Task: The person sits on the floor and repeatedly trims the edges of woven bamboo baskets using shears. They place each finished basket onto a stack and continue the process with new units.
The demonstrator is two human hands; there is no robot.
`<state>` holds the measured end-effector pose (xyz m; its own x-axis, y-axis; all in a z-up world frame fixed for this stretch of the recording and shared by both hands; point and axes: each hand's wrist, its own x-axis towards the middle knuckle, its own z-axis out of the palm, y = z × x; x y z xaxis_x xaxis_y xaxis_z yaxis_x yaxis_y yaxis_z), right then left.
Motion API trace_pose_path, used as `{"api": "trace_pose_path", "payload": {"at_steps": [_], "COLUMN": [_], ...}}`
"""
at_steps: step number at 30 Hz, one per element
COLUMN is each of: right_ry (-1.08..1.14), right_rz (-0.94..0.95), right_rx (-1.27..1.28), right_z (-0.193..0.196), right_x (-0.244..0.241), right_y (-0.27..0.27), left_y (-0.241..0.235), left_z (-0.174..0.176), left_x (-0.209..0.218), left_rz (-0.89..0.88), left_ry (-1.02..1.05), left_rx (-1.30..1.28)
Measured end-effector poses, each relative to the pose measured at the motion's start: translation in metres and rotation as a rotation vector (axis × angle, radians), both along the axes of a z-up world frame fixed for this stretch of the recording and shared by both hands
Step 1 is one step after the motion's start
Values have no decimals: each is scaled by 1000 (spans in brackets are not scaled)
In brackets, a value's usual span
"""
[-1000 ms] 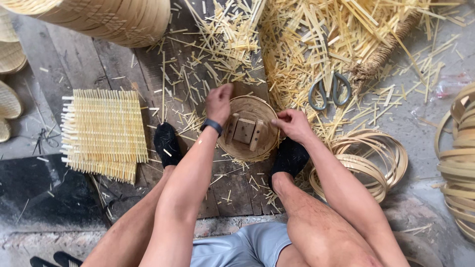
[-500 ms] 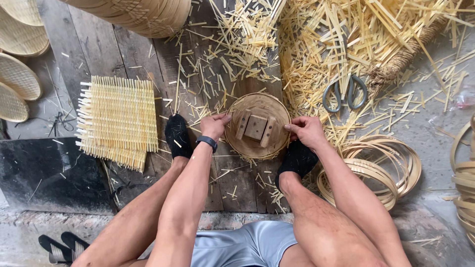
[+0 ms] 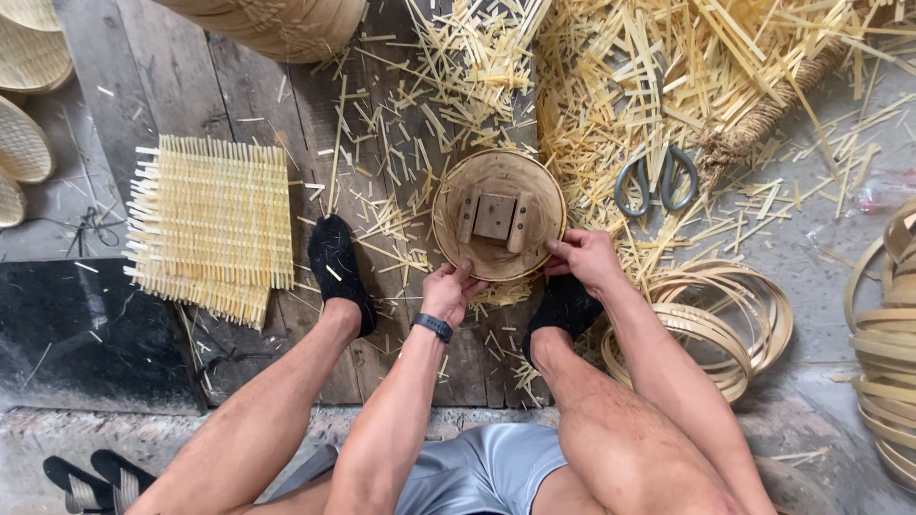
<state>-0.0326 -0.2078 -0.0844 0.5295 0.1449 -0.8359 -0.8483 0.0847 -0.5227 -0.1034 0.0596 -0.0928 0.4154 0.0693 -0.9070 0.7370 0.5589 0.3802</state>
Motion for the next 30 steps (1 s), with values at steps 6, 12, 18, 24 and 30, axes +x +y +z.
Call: {"api": "trace_pose_path", "payload": {"at_steps": [6,12,18,24,30], "right_ry": [-4,-424,-473,-436,-414], "right_rz": [-26,222,259,45,-14], "right_rx": [-45,-380,-256,-154,-24], "right_z": [-6,48,91,87,77], "right_x": [-1,24,47,45,47], "right_y": [4,9,44,46,36], "left_y": [-6,25,1,-46,-47], "left_z": [-13,60,145,156,161], "left_x": [-2,49,95,103,110], "left_rz": [-1,-513,-771,-545,-706], "left_ry": [60,-197,-765,-866,-772], "left_rx": [128,536,820,788,916]}}
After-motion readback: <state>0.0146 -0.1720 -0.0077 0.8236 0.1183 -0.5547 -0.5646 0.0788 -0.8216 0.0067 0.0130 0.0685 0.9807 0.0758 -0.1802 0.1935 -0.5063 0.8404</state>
